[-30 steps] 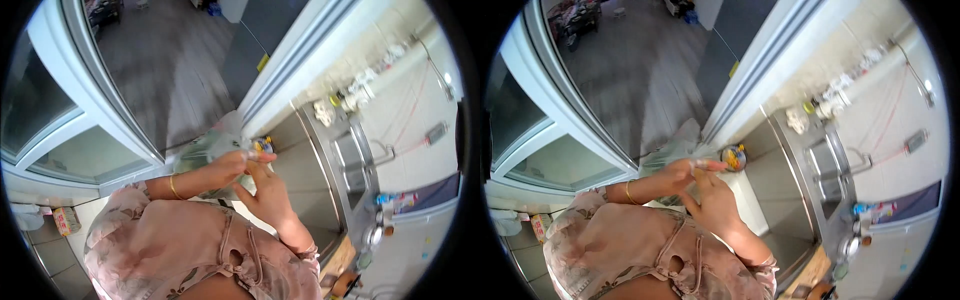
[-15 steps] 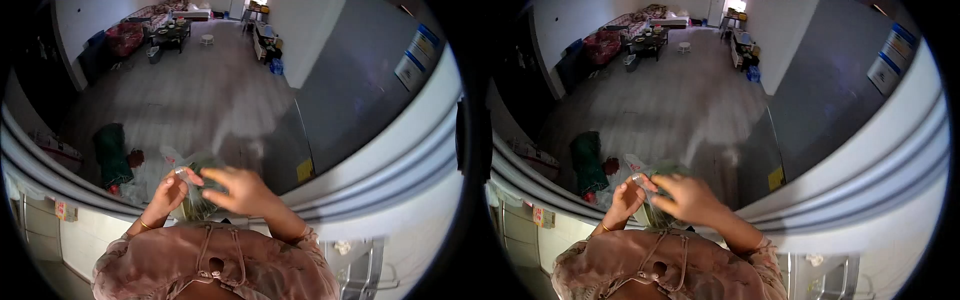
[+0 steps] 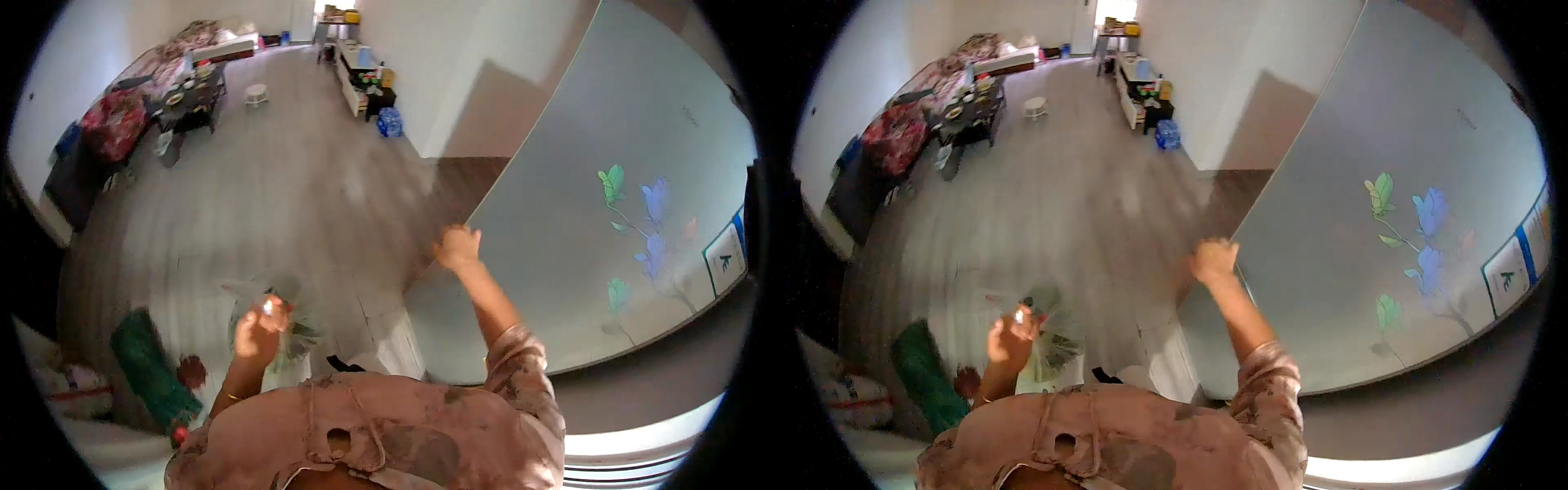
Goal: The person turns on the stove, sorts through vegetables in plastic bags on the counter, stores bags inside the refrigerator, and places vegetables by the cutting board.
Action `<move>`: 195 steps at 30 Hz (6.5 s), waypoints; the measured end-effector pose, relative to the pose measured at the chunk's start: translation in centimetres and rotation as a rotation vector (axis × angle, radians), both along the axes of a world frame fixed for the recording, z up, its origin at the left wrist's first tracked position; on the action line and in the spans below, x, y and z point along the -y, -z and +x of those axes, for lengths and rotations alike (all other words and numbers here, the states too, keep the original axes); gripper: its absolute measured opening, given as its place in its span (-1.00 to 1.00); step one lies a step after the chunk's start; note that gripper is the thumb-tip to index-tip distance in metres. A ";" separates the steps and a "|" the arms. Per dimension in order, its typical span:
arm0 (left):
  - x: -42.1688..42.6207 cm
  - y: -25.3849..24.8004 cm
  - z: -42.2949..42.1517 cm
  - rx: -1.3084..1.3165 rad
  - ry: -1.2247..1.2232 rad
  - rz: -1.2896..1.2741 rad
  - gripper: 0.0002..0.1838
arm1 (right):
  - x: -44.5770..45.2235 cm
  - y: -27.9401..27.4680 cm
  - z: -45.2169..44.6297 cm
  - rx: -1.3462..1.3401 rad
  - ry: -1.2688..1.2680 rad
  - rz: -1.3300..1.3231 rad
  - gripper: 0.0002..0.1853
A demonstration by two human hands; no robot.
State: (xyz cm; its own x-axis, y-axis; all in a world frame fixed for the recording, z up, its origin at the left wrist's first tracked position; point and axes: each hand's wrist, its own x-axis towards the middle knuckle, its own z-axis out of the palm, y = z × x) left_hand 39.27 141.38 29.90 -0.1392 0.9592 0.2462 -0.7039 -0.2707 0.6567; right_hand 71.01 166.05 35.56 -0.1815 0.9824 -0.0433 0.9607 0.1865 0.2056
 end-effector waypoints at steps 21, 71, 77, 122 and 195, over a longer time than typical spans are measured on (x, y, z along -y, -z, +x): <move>-50.3 2.9 -3.6 -0.176 0.857 -0.238 -0.58 | -23.0 12.0 4.6 0.656 0.402 -0.333 -0.64; -48.7 -6.6 34.8 -0.053 2.074 0.218 -0.35 | 17.5 -4.5 -8.0 0.806 1.087 1.665 -0.55; -50.5 -6.8 34.0 -0.303 2.171 0.273 -0.32 | 3.6 9.8 2.0 -1.182 1.354 1.084 -0.59; -44.9 -10.3 48.6 -0.618 1.861 0.204 -0.64 | 2.5 -12.1 27.8 -0.391 0.753 1.531 -0.56; -41.6 -36.1 52.3 0.098 0.001 1.184 -0.63 | -13.3 -35.4 30.4 -0.224 -0.836 1.538 -0.88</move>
State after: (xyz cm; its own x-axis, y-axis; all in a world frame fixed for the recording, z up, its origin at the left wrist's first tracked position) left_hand 91.55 182.96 65.97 -0.2064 0.1421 0.9681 -0.7375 -0.6728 -0.0585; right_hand 101.44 179.33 70.98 -0.4828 -0.2455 0.8406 0.7497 0.3801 0.5417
